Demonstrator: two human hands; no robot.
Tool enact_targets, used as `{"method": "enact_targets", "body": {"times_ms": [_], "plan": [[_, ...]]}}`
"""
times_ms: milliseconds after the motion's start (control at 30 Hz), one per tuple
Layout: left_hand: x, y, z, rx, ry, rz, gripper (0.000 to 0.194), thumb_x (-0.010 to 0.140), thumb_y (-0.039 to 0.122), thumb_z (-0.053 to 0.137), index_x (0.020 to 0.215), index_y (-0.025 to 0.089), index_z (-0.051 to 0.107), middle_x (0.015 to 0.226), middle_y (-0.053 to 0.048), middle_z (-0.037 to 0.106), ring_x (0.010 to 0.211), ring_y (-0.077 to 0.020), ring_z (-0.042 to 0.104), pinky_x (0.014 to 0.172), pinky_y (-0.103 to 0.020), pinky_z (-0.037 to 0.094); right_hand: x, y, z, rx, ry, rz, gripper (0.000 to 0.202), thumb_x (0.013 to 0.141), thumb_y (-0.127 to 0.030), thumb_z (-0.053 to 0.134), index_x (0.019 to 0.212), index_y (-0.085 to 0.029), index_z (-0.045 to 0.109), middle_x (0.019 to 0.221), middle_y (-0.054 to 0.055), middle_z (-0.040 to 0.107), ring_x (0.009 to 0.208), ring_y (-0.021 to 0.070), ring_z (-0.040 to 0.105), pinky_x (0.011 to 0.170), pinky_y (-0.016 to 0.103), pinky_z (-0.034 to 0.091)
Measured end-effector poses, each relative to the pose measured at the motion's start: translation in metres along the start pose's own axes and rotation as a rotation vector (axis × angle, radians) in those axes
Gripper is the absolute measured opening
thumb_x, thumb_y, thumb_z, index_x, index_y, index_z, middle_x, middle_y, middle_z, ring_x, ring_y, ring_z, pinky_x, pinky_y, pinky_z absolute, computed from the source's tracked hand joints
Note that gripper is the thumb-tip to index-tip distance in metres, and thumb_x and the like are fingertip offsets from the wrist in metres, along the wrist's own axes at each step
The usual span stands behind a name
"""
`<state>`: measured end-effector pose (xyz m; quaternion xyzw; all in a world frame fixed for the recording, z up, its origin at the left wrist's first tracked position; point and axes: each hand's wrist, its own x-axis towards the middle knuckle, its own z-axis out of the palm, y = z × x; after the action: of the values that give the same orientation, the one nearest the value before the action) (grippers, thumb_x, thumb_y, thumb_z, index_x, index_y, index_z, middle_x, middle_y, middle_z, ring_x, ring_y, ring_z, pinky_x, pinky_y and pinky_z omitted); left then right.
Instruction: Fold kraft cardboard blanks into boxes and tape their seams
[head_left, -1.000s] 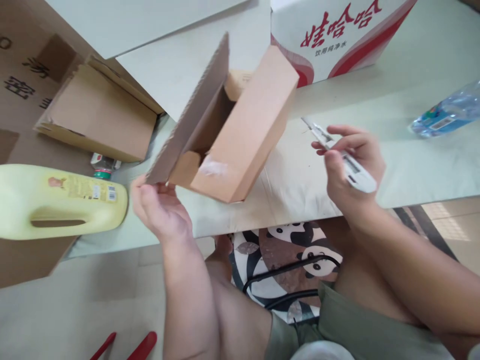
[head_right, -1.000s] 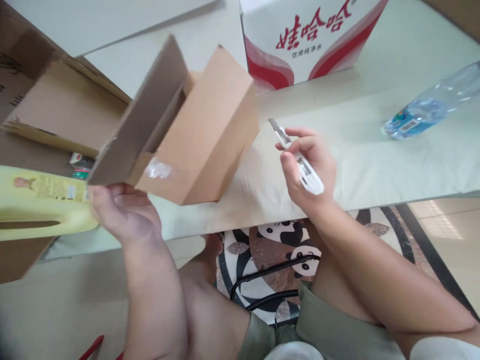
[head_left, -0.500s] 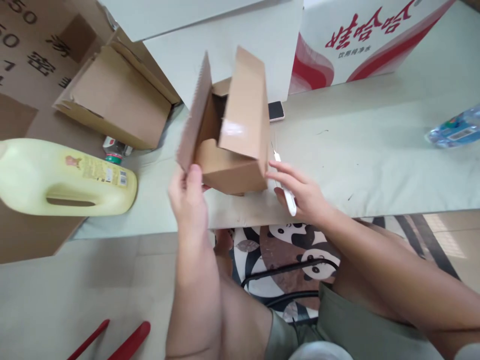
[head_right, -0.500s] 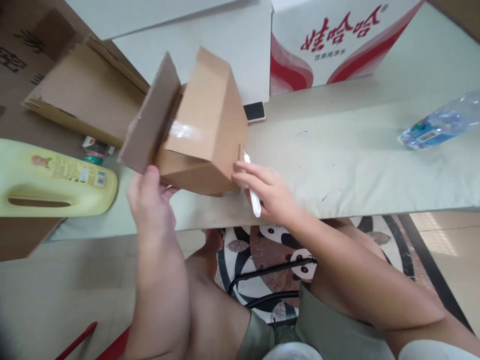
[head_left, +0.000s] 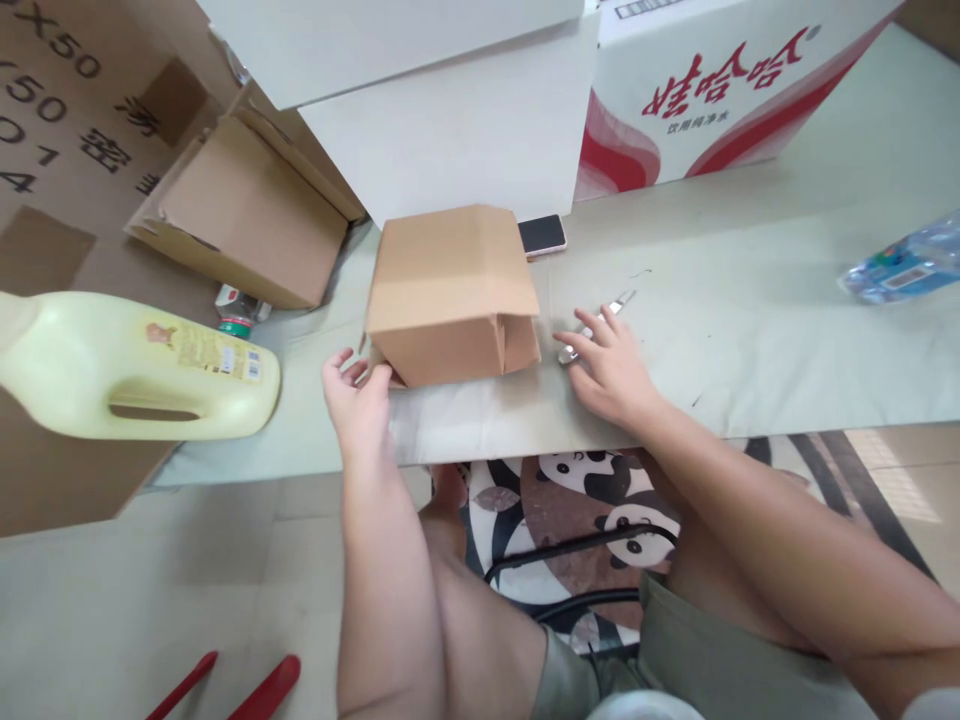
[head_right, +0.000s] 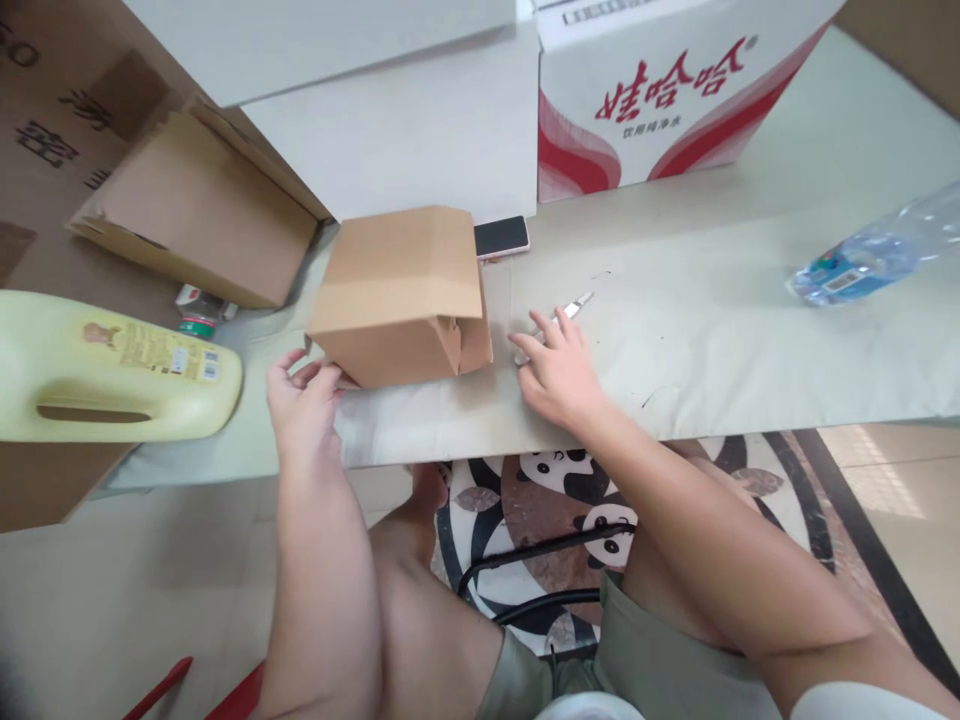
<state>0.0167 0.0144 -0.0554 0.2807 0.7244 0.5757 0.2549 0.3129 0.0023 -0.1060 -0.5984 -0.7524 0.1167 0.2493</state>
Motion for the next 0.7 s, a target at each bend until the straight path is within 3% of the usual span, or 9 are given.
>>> {"method": "enact_targets", "body": {"times_ms": [100,167,267,433,600,700], "plan": [[0.001,-0.008,0.000,0.051,-0.062,0.126,0.019,0.072,0.027,0.070,0.088,0.016,0.067,0.093,-0.005,0.070,0.088,-0.0167,0.066,0.081,-0.029,0.052,0.006,-0.016,0.004,0.073,-0.046,-0.090,0.050,0.090,-0.029,0.049,0.136,-0.017,0.062,0.152,0.014,0.053,0.151,0.0434,0.034,0.121,0.066,0.033],[0.001,-0.012,0.000,0.048,-0.107,0.177,0.026,0.081,0.042,0.066,0.076,0.016,0.067,0.085,-0.005,0.070,0.088,-0.0187,0.065,0.083,-0.032,0.052,0.012,-0.023,0.009,0.112,-0.076,-0.121,0.055,0.091,-0.035,0.049,0.140,-0.013,0.057,0.153,0.017,0.052,0.150,0.0428,0.035,0.122,0.064,0.033],[-0.002,-0.014,0.000,-0.054,-0.119,0.219,0.041,0.083,0.057,0.064,0.075,0.017,0.066,0.079,-0.004,0.067,0.088,-0.0194,0.065,0.083,-0.032,0.052,0.023,-0.031,0.018,0.186,-0.091,-0.116,0.067,0.087,-0.036,0.050,0.147,-0.007,0.046,0.154,0.022,0.048,0.148,0.0417,0.038,0.121,0.063,0.034],[-0.006,-0.015,0.000,-0.240,-0.236,0.246,0.044,0.078,0.057,0.070,0.101,0.020,0.064,0.110,-0.009,0.071,0.113,-0.0232,0.066,0.103,-0.037,0.049,0.036,-0.041,0.019,0.354,-0.053,-0.109,0.074,0.081,-0.036,0.054,0.150,-0.014,0.038,0.151,0.019,0.052,0.142,0.0409,0.046,0.117,0.068,0.034],[-0.009,-0.019,-0.006,-0.241,-0.491,0.206,0.074,0.069,0.051,0.079,0.134,0.030,0.048,0.124,-0.011,0.069,0.121,-0.0283,0.064,0.101,-0.043,0.051,0.038,-0.047,0.017,0.456,-0.092,-0.142,0.052,0.086,-0.038,0.054,0.132,-0.017,0.050,0.128,0.019,0.066,0.122,0.0358,0.060,0.109,0.058,0.045],[-0.012,-0.017,-0.009,-0.215,-0.552,0.186,0.083,0.068,0.053,0.081,0.140,0.032,0.045,0.134,-0.013,0.064,0.130,-0.0302,0.060,0.100,-0.042,0.053,0.036,-0.047,0.018,0.436,-0.044,-0.038,0.042,0.088,-0.039,0.055,0.126,-0.020,0.052,0.114,0.016,0.068,0.109,0.0337,0.064,0.096,0.055,0.053]]}}
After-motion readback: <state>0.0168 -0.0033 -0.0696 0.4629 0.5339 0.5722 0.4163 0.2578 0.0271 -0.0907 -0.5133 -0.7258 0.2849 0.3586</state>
